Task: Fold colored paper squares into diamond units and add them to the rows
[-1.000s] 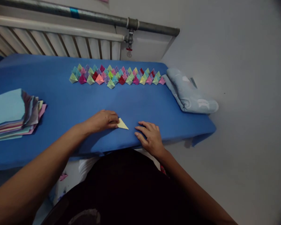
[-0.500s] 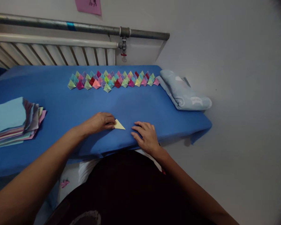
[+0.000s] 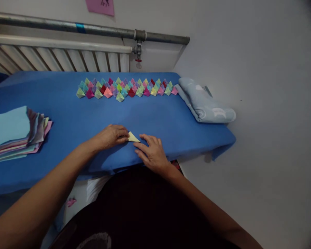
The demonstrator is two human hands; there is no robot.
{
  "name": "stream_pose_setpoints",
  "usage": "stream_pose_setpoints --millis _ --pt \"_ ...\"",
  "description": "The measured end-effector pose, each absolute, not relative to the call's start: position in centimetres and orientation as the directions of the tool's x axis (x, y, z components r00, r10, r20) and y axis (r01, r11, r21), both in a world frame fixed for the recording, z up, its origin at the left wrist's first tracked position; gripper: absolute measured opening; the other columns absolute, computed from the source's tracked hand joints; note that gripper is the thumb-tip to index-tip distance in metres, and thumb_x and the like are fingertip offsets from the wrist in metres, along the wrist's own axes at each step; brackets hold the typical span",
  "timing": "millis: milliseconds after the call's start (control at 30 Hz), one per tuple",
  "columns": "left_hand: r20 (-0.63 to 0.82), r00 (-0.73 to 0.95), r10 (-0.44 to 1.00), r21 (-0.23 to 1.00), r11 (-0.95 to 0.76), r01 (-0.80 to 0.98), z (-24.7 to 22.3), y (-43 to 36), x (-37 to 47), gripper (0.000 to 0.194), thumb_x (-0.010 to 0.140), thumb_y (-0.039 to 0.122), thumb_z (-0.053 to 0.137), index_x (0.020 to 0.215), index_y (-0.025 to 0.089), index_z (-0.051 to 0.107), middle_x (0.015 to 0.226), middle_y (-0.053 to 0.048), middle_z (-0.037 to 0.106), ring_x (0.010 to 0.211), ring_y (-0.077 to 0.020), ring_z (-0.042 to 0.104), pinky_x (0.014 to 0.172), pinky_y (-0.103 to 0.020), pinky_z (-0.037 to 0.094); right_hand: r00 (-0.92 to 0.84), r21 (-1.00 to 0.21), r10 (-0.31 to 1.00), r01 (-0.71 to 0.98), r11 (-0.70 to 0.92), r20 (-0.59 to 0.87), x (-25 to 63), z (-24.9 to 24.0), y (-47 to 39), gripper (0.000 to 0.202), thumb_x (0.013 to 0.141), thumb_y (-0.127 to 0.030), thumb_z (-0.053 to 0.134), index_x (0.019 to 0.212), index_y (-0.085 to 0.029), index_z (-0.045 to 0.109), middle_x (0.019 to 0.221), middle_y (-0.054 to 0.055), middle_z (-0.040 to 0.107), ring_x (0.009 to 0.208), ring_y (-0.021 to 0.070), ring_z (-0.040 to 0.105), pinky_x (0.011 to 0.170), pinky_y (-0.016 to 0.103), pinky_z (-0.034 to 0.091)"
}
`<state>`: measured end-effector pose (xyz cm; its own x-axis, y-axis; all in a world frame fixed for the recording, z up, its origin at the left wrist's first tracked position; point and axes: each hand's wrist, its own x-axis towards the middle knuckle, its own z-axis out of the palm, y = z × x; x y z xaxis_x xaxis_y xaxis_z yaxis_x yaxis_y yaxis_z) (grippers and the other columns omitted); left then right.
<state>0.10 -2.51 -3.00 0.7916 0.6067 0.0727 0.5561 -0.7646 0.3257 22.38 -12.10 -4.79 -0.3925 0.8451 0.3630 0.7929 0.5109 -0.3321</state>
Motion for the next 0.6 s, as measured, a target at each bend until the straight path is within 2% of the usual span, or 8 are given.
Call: stream_pose_setpoints --millis 233,600 --pt "0.068 0.785 0.615 0.287 -0.766 0.575 -3.11 -2.62 0.07 0.027 0.095 0.033 0.045 0.103 0.021 0.068 0.105 -0.007 0.068 0.094 -0.0194 0.064 0.081 -0.032 0.045 -0.396 -0.316 0.867 0.817 0.483 0.302 21.49 -4.62 -11.8 0.03 0.094 -0.036 0.055 0.121 -0.027 0.065 0.134 0.008 0.055 0.116 0.0252 0.048 0.093 0.04 0.037" --pt "0.081 0.768 0.635 0.313 -0.748 0.585 -3.52 -2.56 0.05 0.026 0.093 0.033 0.047 0.1 0.02 0.069 0.105 -0.007 0.068 0.095 -0.0197 0.063 0.085 -0.033 0.043 -0.384 -0.298 0.869 0.829 0.474 0.313 21.34 -5.19 -11.73 0.031 0.093 -0.036 0.056 0.122 -0.026 0.063 0.133 0.008 0.056 0.115 0.0255 0.049 0.092 0.041 0.036"
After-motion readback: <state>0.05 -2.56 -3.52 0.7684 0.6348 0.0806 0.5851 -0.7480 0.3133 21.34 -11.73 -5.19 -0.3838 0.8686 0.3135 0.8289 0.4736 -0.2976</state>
